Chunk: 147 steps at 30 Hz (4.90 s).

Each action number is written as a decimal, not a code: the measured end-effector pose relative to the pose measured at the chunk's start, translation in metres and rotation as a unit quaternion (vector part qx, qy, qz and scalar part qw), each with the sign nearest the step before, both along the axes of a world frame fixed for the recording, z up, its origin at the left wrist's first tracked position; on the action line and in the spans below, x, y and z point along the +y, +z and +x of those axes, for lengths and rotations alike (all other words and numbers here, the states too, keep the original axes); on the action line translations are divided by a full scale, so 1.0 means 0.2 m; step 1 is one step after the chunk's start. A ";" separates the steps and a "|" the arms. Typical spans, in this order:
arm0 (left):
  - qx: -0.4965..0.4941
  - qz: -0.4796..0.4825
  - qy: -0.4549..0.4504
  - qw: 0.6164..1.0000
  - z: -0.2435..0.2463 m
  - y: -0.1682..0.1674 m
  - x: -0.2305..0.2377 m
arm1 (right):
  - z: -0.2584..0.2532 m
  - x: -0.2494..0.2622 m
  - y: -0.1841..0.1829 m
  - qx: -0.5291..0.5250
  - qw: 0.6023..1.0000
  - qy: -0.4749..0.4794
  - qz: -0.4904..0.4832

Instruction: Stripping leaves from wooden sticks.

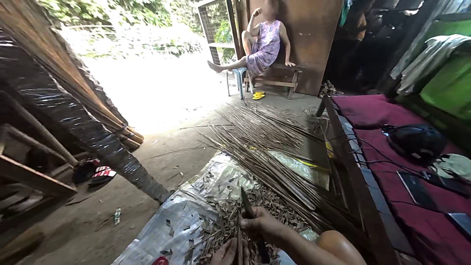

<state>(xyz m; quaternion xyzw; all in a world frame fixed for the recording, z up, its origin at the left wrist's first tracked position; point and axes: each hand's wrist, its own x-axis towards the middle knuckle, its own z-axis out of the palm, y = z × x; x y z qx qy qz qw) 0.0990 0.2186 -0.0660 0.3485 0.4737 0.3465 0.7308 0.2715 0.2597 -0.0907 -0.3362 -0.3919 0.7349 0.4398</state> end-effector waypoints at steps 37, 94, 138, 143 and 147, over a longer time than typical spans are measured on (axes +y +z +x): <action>0.102 0.072 0.082 0.989 0.01 -0.05 0.09 | -0.09 -0.05 0.03 -0.046 0.992 -0.080 -0.092; 0.088 0.098 0.100 0.986 -0.04 0.00 0.11 | -0.06 -0.05 -0.09 -0.292 0.926 0.003 0.238; 0.153 0.085 0.071 0.982 -0.03 -0.03 0.13 | 0.00 -0.04 -0.07 0.124 0.969 0.151 -0.149; 0.155 0.079 0.070 0.982 -0.03 -0.02 0.13 | -0.03 -0.06 -0.01 0.033 0.989 0.094 -0.113; 0.141 0.066 0.071 0.985 -0.02 -0.01 0.12 | -0.06 -0.07 -0.01 -0.048 0.994 0.049 -0.087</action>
